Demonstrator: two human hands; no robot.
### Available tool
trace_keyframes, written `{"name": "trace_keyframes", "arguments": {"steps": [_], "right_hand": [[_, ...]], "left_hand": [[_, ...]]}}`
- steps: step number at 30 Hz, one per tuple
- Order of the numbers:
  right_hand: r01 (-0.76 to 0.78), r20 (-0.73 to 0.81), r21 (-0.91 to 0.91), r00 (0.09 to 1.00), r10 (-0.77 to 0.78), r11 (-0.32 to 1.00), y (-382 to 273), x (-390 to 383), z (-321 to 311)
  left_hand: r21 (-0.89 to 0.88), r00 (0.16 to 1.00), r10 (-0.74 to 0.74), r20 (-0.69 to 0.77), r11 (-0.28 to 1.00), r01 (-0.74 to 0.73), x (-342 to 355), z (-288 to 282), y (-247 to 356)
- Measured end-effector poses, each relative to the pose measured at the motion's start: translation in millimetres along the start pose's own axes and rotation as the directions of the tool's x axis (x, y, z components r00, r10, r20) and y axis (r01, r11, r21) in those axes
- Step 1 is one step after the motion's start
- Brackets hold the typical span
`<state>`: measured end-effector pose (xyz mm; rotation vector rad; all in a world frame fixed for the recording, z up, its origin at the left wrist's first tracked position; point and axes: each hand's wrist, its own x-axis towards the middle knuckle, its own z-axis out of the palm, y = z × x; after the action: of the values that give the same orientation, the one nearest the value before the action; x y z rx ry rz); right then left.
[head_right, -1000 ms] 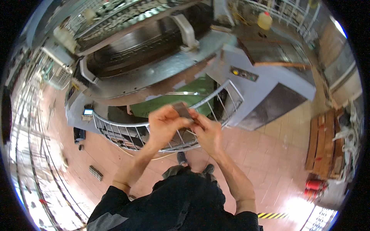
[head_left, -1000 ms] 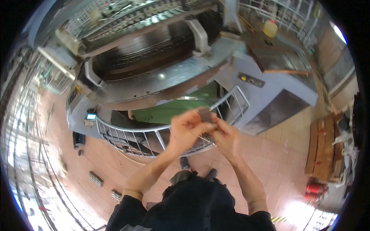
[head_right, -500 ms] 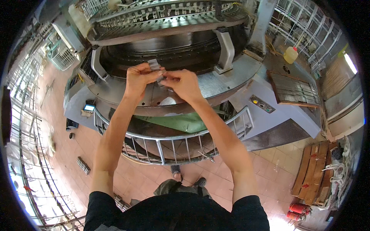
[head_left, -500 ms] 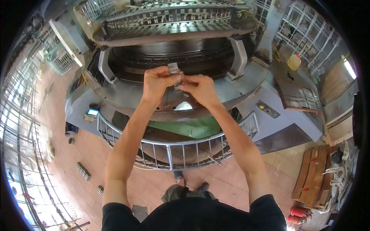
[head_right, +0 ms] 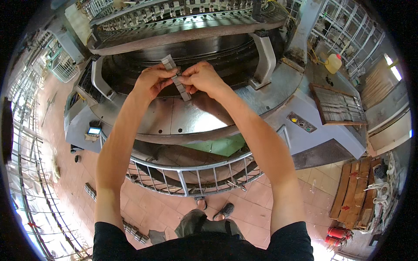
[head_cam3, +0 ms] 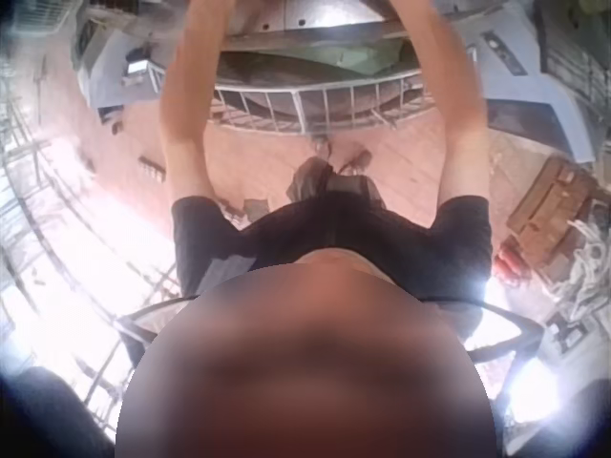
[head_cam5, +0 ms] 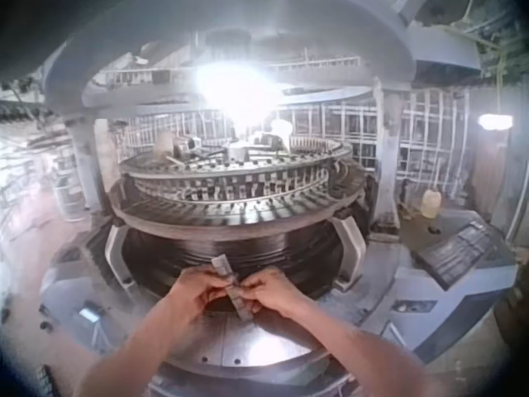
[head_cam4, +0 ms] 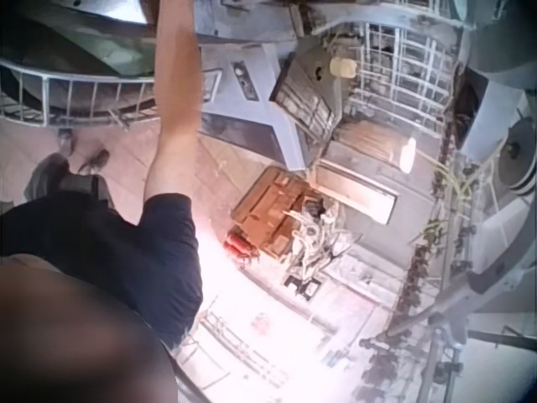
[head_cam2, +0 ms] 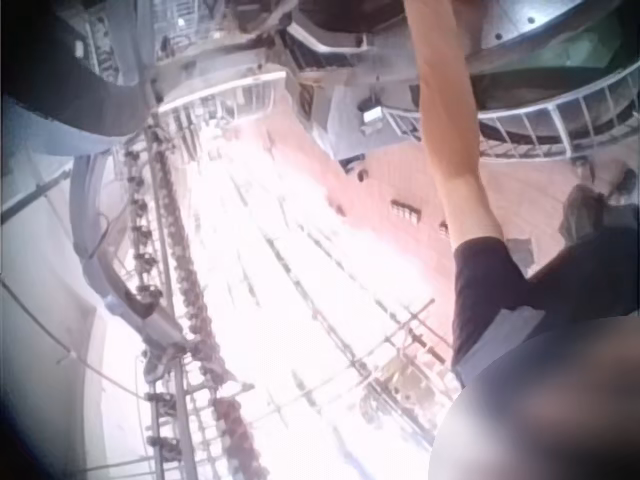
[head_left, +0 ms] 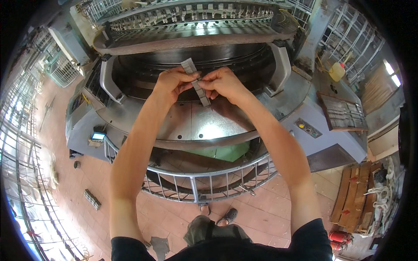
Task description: The person repeatedly installs small rectangular metal parts into slots on a large circular industrial machine. They pick up each part, align it with a slot, and press it into place, then retrieve the next part from a nearby tray. The process is repeated multiple times throughout the clip.
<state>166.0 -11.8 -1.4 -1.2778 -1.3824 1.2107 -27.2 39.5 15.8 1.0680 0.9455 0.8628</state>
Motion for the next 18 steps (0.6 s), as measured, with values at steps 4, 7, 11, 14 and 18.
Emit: {"name": "trace_keyframes", "arguments": {"steps": [4,7,11,14,18], "right_hand": [[0.004,-0.153,0.087,0.988,0.009,0.996,10,16,-17],[0.056,-0.205,0.085,0.978,-0.037,0.995,14,23,-26],[0.21,-0.284,-0.163,0.926,-0.25,0.964,23,31,-24],[0.243,-0.318,-0.326,0.882,-0.348,0.914,27,31,-21],[0.225,-0.309,-0.459,0.866,-0.392,0.859,26,26,-22]], "left_hand": [[-0.291,0.996,0.083,0.022,0.954,-0.074,0,1,-10],[-0.118,0.902,0.431,-0.011,0.895,-0.429,-4,8,-13],[0.685,0.448,0.816,0.365,0.09,-0.723,5,12,-16],[0.805,0.457,0.694,0.556,-0.314,-0.503,26,13,-21],[0.816,0.517,0.635,0.574,-0.397,-0.419,42,14,-38]]}}
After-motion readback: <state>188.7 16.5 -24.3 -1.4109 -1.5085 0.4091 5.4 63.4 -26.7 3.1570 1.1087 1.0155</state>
